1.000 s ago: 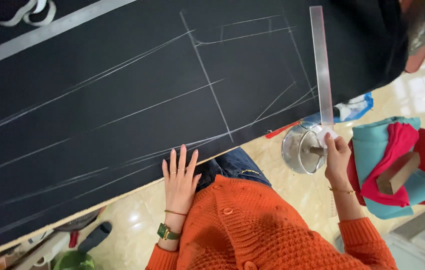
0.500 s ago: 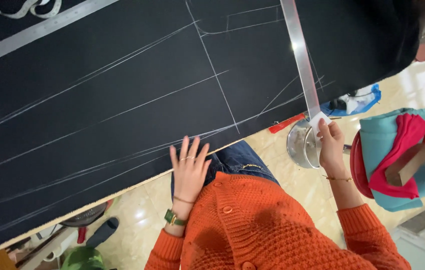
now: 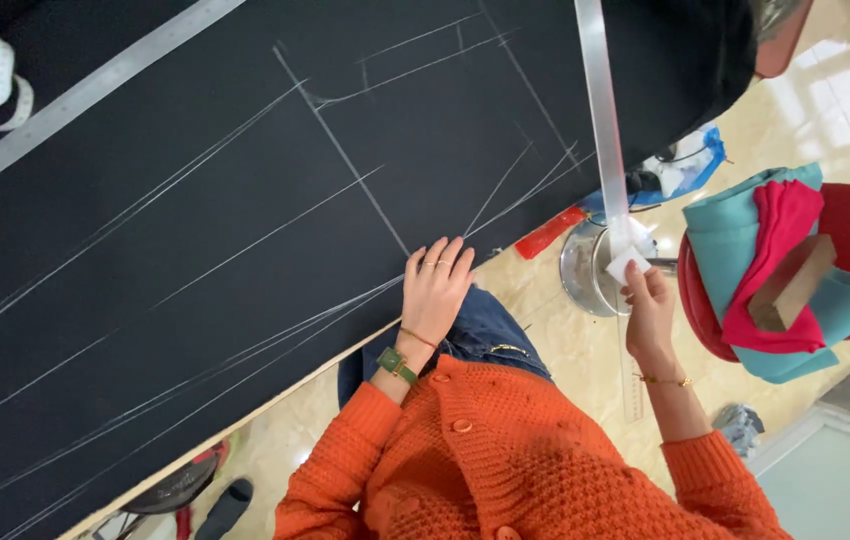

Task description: Marking a pattern on black fabric with chalk and a ruler, then cutting it out with scissors.

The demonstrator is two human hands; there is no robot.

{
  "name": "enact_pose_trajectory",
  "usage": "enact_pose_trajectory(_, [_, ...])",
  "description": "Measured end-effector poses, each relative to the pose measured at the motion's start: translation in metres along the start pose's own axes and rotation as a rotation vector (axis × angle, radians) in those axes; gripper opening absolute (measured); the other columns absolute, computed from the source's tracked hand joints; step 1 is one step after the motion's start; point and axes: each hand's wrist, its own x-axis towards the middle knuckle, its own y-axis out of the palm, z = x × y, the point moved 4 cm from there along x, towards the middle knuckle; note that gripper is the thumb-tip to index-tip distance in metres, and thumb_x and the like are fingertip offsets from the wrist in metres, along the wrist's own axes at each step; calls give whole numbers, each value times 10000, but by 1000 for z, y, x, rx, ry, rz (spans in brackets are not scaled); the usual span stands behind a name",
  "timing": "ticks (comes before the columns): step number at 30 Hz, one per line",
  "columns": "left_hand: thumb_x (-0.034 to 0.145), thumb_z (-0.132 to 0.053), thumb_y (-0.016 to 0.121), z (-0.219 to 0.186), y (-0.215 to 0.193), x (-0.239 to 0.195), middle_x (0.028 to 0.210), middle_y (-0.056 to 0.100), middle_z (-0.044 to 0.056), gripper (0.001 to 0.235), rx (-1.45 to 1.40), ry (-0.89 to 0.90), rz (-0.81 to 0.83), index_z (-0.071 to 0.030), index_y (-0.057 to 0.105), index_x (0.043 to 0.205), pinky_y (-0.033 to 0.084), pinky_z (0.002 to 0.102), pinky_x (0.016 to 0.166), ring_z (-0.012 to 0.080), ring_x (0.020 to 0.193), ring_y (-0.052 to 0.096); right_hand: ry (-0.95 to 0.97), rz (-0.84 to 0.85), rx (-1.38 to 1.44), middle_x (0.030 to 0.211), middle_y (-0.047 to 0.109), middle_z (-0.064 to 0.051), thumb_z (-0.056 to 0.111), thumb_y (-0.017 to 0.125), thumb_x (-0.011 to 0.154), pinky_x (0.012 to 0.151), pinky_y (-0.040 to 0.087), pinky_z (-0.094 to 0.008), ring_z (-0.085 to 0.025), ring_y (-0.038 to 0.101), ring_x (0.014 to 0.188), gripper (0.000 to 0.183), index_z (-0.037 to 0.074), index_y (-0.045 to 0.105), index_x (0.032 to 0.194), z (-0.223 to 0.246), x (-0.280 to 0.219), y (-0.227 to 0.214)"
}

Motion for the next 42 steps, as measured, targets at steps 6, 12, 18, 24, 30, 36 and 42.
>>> enact_pose_trajectory(6, [979,-334,651,-16,18,31,1191,626,41,247,19,-18,-80,-180,654,1172,480,392,919,230,1162,593,13,24,-31,734,575,-4,392,706,1042,628,355,-188,-77,477,689,240,171,648,968,0,33,-22])
enact_pose_trajectory(12, [959,-363,681,-47,44,54,1168,612,29,261,85,-35,-83,-199,650,1160,473,380,879,226,1143,588,-1,131,-4,846,623,-28,362,722,1037,713,457,-228,-100,549,778,233,136,671,1020,17,66,-30])
enact_pose_trajectory(18, [982,-296,660,-59,53,73,1010,605,-3,112,79,-146,-168,-186,642,992,478,354,817,217,1032,620,-51,245,-24,874,612,5,306,700,1054,746,494,-258,-76,549,824,203,115,659,1001,21,96,-32])
enact_pose_trajectory(24, [909,-331,725,-37,57,84,898,602,-83,163,-276,-518,20,-206,682,813,451,380,790,204,963,582,-82,351,-88,863,628,-3,299,700,1049,746,508,-264,-83,567,830,188,132,668,969,38,104,-26])
enact_pose_trajectory(30, [805,-386,734,-25,82,80,863,641,-98,126,-278,-643,187,-280,718,739,490,384,811,211,955,607,-115,406,-125,852,620,1,286,709,1048,778,489,-272,-91,558,846,183,140,655,952,28,126,-27])
enact_pose_trajectory(36, [821,-383,722,-21,95,74,863,661,-84,127,-284,-656,171,-292,725,732,499,386,808,212,959,612,-145,450,-128,835,618,-4,275,719,1040,807,481,-274,-86,538,845,175,129,665,960,38,125,-25])
enact_pose_trajectory(42, [833,-331,738,-19,87,88,866,698,-8,121,-331,-643,246,-256,733,738,529,421,857,283,933,659,-170,490,-119,862,642,4,258,717,1042,869,494,-285,-78,550,855,147,133,674,978,55,117,-21])
